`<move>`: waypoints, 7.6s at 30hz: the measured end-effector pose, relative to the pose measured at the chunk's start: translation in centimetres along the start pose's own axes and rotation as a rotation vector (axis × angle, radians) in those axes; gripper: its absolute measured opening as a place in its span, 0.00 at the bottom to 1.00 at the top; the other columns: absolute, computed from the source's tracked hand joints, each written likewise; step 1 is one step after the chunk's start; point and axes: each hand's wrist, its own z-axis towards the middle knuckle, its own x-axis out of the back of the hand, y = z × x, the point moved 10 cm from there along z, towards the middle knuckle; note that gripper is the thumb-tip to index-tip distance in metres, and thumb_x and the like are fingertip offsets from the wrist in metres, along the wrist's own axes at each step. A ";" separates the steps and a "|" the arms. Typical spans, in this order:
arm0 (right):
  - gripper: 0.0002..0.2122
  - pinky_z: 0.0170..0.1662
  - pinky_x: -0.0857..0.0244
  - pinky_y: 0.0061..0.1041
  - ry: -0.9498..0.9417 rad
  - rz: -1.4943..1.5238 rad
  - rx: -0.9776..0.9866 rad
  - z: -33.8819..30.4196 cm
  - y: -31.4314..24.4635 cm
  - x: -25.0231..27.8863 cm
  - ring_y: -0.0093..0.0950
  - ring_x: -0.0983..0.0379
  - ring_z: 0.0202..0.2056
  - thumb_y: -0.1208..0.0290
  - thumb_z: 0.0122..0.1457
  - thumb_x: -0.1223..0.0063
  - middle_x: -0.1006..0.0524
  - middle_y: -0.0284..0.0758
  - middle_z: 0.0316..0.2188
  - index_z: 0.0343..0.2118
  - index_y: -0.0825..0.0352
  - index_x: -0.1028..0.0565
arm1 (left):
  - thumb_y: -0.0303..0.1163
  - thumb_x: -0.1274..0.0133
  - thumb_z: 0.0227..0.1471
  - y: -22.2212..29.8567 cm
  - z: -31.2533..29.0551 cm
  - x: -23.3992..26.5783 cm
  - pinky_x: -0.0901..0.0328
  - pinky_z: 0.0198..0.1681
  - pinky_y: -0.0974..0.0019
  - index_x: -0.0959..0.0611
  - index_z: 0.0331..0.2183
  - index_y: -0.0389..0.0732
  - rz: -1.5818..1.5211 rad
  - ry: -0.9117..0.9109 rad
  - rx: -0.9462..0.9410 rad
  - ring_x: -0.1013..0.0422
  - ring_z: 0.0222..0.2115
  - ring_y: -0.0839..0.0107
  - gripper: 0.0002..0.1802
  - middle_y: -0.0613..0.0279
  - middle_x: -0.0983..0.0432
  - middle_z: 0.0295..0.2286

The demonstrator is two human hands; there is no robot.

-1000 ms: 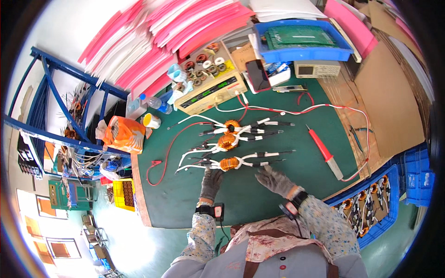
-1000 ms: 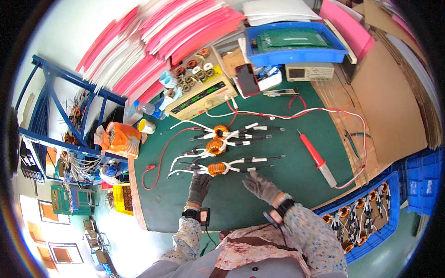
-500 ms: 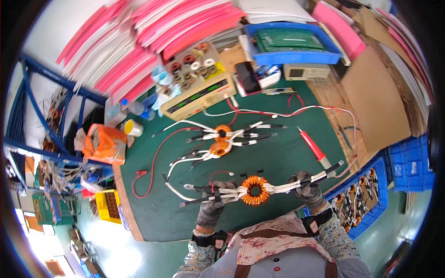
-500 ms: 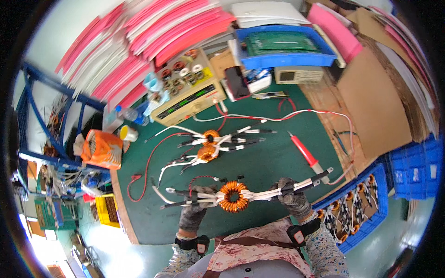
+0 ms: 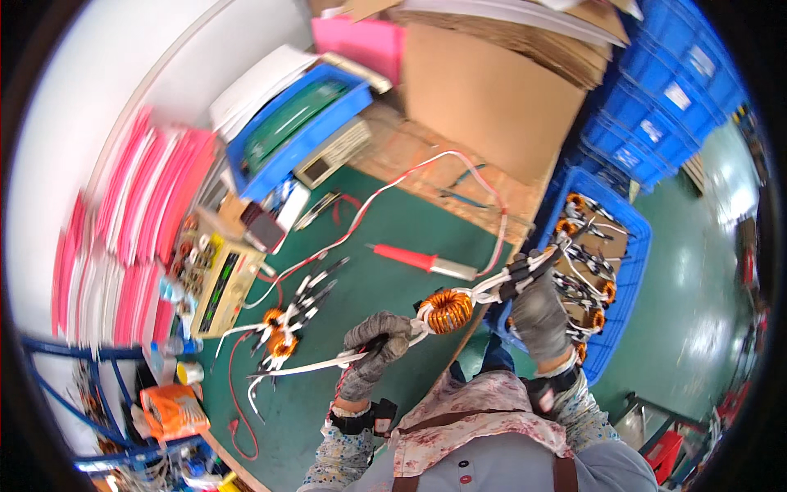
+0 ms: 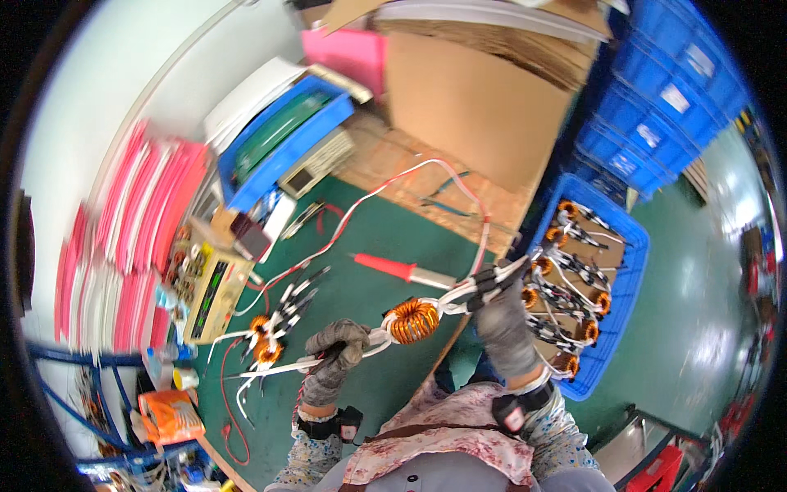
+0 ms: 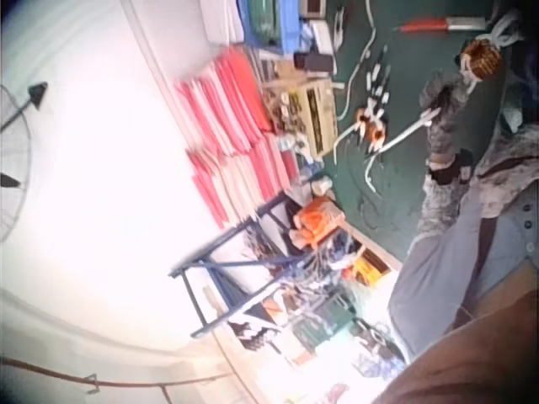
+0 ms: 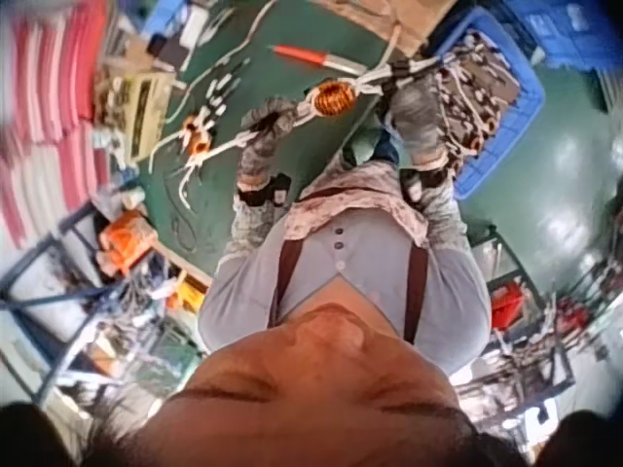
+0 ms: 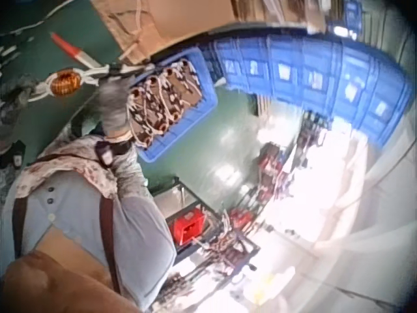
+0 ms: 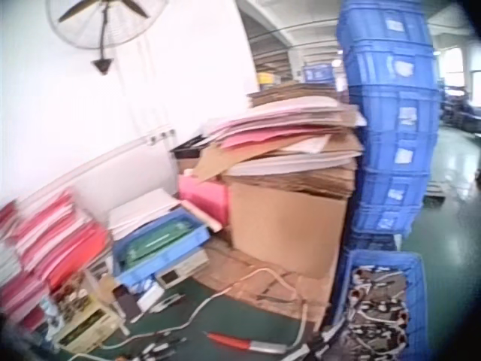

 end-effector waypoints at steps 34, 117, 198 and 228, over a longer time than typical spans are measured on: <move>0.18 0.58 0.60 0.40 -0.053 -1.300 -0.486 15.3 46.6 32.2 0.36 0.47 0.54 0.65 0.53 0.64 0.37 0.37 0.50 0.48 0.59 0.36 | 0.28 0.52 0.51 -17.6 6.5 -28.5 0.40 0.46 0.68 0.26 0.42 0.37 0.598 -0.526 0.635 0.33 0.42 0.71 0.15 0.59 0.28 0.38; 0.16 0.26 0.46 0.16 -0.273 0.719 -0.252 -2.7 3.6 -16.1 0.16 0.40 0.23 0.64 0.56 0.53 0.34 0.24 0.19 0.43 0.71 0.32 | 0.37 0.35 0.32 6.6 -7.3 10.3 0.47 0.54 0.54 0.27 0.43 0.40 -0.350 0.250 -0.196 0.43 0.52 0.58 0.33 0.49 0.34 0.46; 0.16 0.46 0.44 0.36 -1.065 -0.779 0.945 -10.3 4.5 -30.4 0.38 0.35 0.41 0.70 0.48 0.53 0.30 0.39 0.38 0.42 0.62 0.34 | 0.28 0.53 0.52 -14.1 -20.5 10.1 0.40 0.45 0.71 0.29 0.45 0.39 0.120 0.471 0.380 0.35 0.41 0.76 0.17 0.62 0.29 0.40; 0.20 0.25 0.38 0.12 -1.379 0.484 -0.931 -18.5 14.3 -26.6 0.12 0.34 0.26 0.69 0.49 0.46 0.31 0.28 0.28 0.46 0.65 0.33 | 0.39 0.41 0.25 -8.1 -14.8 16.5 0.41 0.43 0.56 0.23 0.33 0.49 1.349 -0.433 0.393 0.30 0.32 0.64 0.24 0.66 0.27 0.25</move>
